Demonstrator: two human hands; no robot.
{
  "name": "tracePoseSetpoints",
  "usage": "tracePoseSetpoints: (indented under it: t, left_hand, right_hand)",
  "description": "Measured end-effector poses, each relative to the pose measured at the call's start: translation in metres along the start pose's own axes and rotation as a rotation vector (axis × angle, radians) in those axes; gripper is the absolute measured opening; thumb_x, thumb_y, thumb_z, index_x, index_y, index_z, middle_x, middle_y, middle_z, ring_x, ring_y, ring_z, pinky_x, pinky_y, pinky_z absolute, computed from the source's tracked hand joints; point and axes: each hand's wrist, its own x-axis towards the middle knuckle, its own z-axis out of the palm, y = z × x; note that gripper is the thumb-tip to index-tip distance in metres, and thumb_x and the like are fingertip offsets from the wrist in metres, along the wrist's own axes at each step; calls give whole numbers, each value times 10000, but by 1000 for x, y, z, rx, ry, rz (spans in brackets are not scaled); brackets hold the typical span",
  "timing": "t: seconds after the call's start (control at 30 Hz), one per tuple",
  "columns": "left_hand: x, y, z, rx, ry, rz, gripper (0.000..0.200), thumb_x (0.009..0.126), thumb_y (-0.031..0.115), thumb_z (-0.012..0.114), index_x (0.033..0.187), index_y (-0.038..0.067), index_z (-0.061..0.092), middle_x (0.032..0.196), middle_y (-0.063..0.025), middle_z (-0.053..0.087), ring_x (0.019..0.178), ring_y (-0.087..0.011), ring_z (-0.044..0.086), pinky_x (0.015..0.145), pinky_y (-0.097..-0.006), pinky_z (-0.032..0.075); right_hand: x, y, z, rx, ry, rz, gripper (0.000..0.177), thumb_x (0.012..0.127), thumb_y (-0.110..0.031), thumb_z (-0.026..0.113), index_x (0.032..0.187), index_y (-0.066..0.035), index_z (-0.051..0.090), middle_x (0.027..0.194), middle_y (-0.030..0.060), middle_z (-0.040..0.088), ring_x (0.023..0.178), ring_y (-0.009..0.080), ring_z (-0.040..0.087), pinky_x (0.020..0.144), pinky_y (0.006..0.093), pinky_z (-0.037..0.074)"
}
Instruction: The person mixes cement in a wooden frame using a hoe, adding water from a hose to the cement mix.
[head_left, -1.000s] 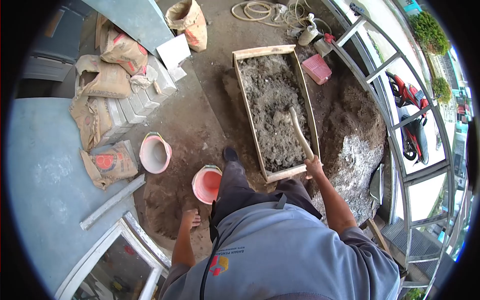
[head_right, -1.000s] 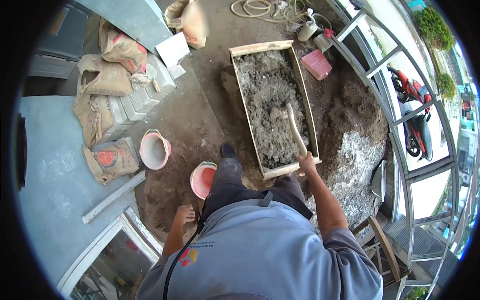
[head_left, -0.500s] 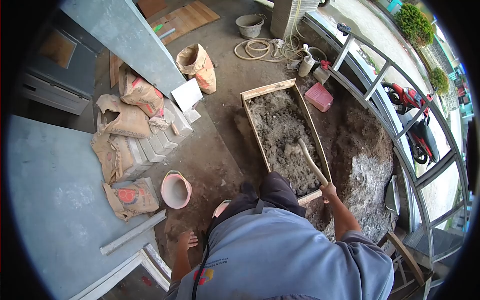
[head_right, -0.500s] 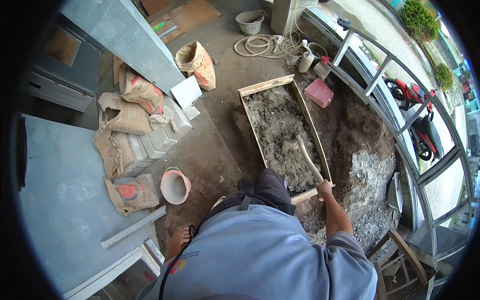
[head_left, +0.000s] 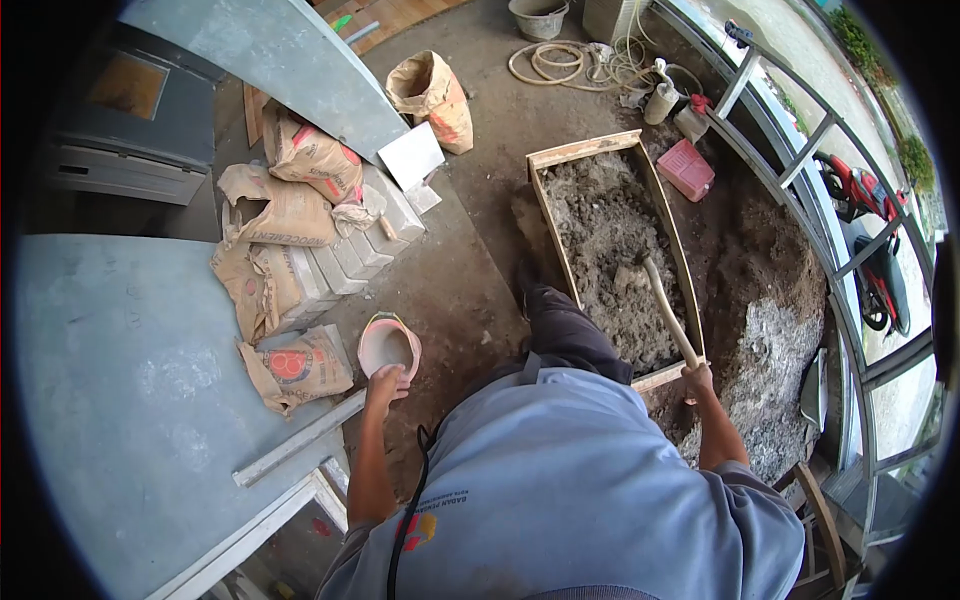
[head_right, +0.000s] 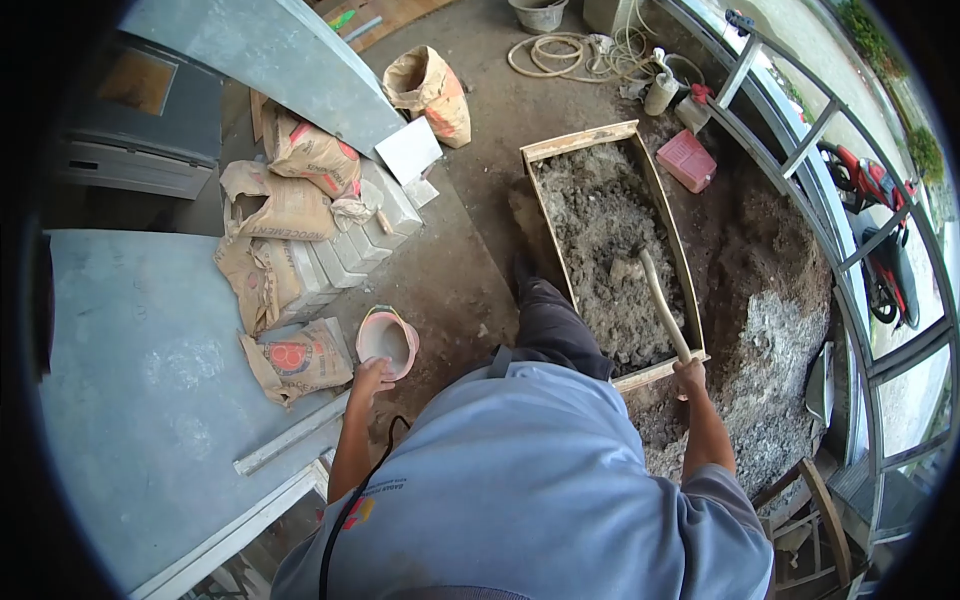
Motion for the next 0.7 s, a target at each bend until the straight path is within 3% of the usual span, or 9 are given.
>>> tracePoseSetpoints:
  t: [0.03, 0.13, 0.2, 0.33, 0.4, 0.43, 0.53, 0.63, 0.7]
  left_hand:
    - [1, 4, 3, 16, -5, -24, 414, 971, 355, 623, 1232, 34, 647, 1009, -129, 700, 848, -232, 706, 745, -396, 620]
    - [27, 34, 8, 35, -9, -89, 398, 962, 339, 627, 1214, 33, 655, 998, -128, 699, 844, -232, 705, 746, -397, 621]
    - [47, 38, 5, 46, -18, -181, 392, 956, 325, 627, 1213, 31, 652, 1008, -141, 701, 847, -245, 706, 752, -407, 623]
    - [78, 60, 4, -44, 20, -244, 405, 954, 321, 621, 1227, 22, 642, 1028, -173, 702, 868, -292, 710, 764, -429, 628]
    - [97, 68, -4, -82, 26, -249, 416, 954, 324, 620, 1234, 18, 636, 1037, -187, 701, 878, -314, 712, 768, -440, 630]
    - [102, 68, -6, -103, 17, -243, 414, 953, 326, 622, 1229, 17, 635, 1030, -188, 702, 874, -316, 712, 760, -442, 630]
    - [123, 63, -12, -103, -15, -246, 408, 953, 330, 622, 1214, 17, 634, 1006, -187, 704, 857, -312, 712, 738, -441, 626]
    - [146, 70, -17, -63, -54, -251, 404, 958, 331, 618, 1214, 19, 634, 1005, -183, 703, 857, -306, 710, 735, -435, 623]
    - [156, 79, -22, -57, -69, -263, 402, 962, 332, 614, 1215, 20, 633, 1005, -180, 702, 857, -302, 710, 733, -431, 622]
  right_hand:
    - [0, 1, -2, 3, -33, -44, 446, 888, -288, 681, 1131, 75, 597, 813, 227, 686, 579, 314, 703, 402, 471, 564]
    - [33, 41, 26, 159, -103, 55, 379, 898, -228, 672, 1133, 54, 579, 723, 164, 652, 502, 281, 660, 395, 459, 554]
    - [47, 55, 38, 87, -88, 69, 347, 901, -232, 680, 1096, 42, 597, 690, 138, 630, 478, 262, 637, 384, 456, 540]
    - [15, -5, -4, 52, -114, 174, 335, 873, -245, 735, 988, 53, 635, 715, 143, 648, 545, 273, 667, 448, 458, 562]
    - [20, -20, -17, -183, -155, 115, 475, 799, -307, 759, 1076, 75, 709, 1033, 263, 733, 992, 389, 728, 829, 474, 579]
    - [30, -31, -21, -205, -238, 187, 506, 774, -298, 781, 1143, 41, 709, 1088, 249, 730, 1050, 388, 712, 860, 474, 573]
    - [17, -135, -54, -407, -83, 28, 290, 895, -218, 635, 1090, -14, 704, 1136, 234, 718, 1108, 395, 687, 885, 497, 574]
    - [46, -238, -52, -243, 100, -159, 335, 899, -279, 625, 1098, -12, 664, 1068, 259, 709, 1075, 425, 676, 896, 517, 548]
    - [53, -310, -51, -75, 113, -264, 367, 895, -280, 578, 1083, 17, 686, 1016, 293, 703, 1022, 442, 681, 895, 525, 538]
